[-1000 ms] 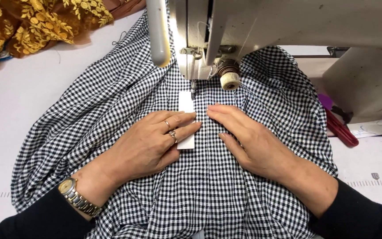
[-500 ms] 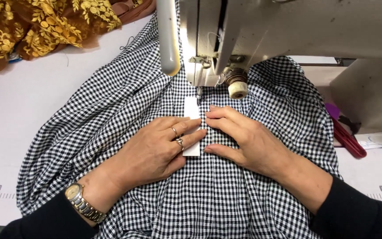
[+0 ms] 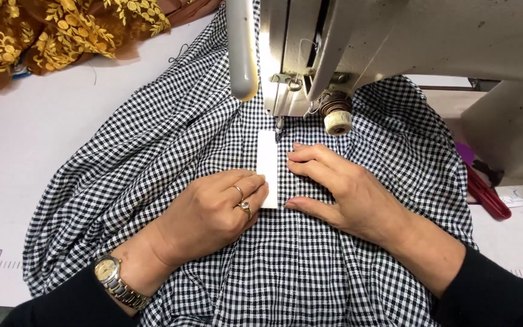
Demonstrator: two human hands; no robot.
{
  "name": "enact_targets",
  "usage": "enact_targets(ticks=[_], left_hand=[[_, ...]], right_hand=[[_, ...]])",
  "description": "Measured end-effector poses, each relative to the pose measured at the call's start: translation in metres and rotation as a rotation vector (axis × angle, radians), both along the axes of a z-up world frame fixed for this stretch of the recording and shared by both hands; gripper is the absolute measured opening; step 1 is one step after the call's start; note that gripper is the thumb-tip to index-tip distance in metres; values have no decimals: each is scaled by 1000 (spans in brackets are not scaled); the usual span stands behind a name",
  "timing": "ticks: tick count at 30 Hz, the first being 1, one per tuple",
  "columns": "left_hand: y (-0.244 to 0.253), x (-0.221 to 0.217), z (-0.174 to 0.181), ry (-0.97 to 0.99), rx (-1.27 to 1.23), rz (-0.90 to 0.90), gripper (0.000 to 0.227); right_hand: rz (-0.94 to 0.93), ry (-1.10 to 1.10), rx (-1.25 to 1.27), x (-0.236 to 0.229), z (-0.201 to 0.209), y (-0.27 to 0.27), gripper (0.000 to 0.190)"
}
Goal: Sewing a white zipper onto a black and white checkered fabric using an industrial sewing machine, involving frequent alignment and feeding of the material.
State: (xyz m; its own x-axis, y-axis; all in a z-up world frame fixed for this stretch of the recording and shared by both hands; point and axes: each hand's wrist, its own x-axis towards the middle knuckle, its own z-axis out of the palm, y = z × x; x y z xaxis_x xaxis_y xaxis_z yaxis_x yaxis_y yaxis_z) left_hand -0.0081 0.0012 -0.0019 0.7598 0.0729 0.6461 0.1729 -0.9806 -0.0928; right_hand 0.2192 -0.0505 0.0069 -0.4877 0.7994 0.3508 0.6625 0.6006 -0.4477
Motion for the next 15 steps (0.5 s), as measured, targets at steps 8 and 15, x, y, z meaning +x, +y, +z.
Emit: enact_targets(ticks=[8,15], left_hand=[[1,0,1,8,-41,-28,6],[-1,-5,8,111,-312,-13,41]], right_hand=[[-7,6,-22,0,1,0,44],[-7,2,-29,-2,2,1,44]])
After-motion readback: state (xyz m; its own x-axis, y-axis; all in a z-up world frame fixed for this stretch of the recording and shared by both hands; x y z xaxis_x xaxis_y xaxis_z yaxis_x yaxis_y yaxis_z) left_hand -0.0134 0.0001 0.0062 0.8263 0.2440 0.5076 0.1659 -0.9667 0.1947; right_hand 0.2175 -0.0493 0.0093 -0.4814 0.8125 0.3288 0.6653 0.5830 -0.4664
